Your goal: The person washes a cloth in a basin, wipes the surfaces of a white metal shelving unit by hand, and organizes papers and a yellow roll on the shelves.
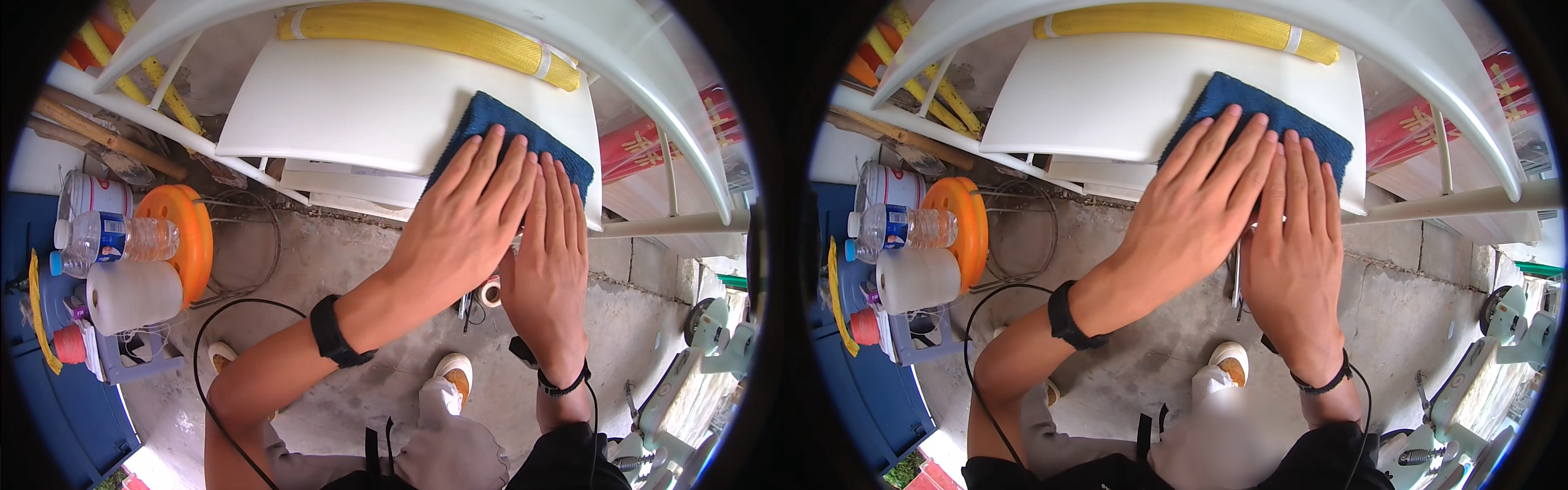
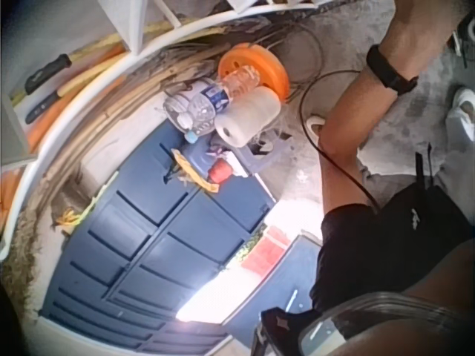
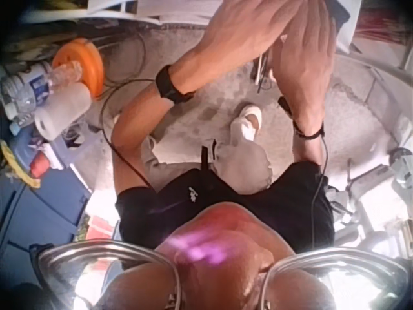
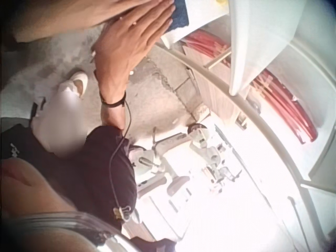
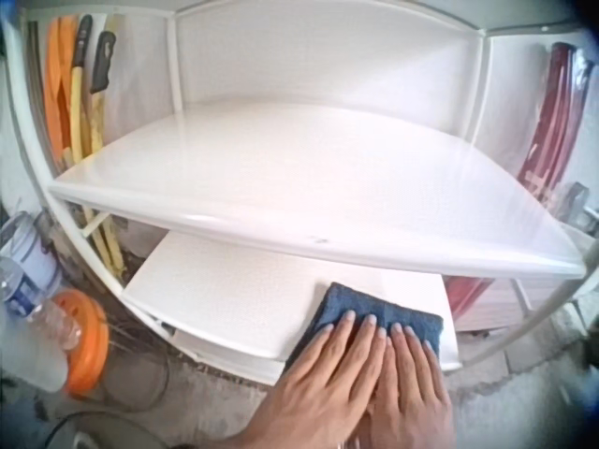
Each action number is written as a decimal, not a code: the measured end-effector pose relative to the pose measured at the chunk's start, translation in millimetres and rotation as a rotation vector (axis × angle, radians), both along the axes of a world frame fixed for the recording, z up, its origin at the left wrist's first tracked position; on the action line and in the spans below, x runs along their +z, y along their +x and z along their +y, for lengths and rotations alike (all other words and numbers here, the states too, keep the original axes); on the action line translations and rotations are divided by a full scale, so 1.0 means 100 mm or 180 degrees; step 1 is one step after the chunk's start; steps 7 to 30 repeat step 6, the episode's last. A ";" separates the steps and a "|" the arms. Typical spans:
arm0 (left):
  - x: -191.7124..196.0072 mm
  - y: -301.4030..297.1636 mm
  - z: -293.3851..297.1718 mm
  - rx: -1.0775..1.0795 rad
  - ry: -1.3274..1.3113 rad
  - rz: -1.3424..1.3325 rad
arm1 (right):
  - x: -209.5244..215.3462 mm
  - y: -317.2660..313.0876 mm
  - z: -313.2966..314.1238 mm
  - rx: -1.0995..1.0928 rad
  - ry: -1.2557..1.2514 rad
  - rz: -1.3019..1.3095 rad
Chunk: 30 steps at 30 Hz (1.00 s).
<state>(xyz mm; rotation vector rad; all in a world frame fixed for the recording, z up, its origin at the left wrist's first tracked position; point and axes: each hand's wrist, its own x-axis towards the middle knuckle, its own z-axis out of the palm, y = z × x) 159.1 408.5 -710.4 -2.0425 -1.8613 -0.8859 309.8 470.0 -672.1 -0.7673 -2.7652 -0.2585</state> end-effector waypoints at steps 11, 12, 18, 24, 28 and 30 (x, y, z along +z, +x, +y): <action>-0.04 0.16 0.22 -0.0433 0.0432 0.0062 | -0.11 0.31 -0.08 -0.0688 -0.0124 0.0162; -0.04 0.16 0.22 -0.0433 0.0432 0.0062 | -0.11 0.31 -0.08 -0.0688 -0.0124 0.0162; -0.04 0.16 0.22 -0.0433 0.0432 0.0062 | -0.11 0.31 -0.08 -0.0688 -0.0124 0.0162; -0.04 0.16 0.22 -0.0433 0.0432 0.0062 | -0.11 0.31 -0.08 -0.0688 -0.0124 0.0162; -0.04 0.16 0.22 -0.0433 0.0432 0.0062 | -0.11 0.31 -0.08 -0.0688 -0.0124 0.0162; -0.04 0.16 0.22 -0.0433 0.0432 0.0062 | -0.11 0.31 -0.08 -0.0688 -0.0124 0.0162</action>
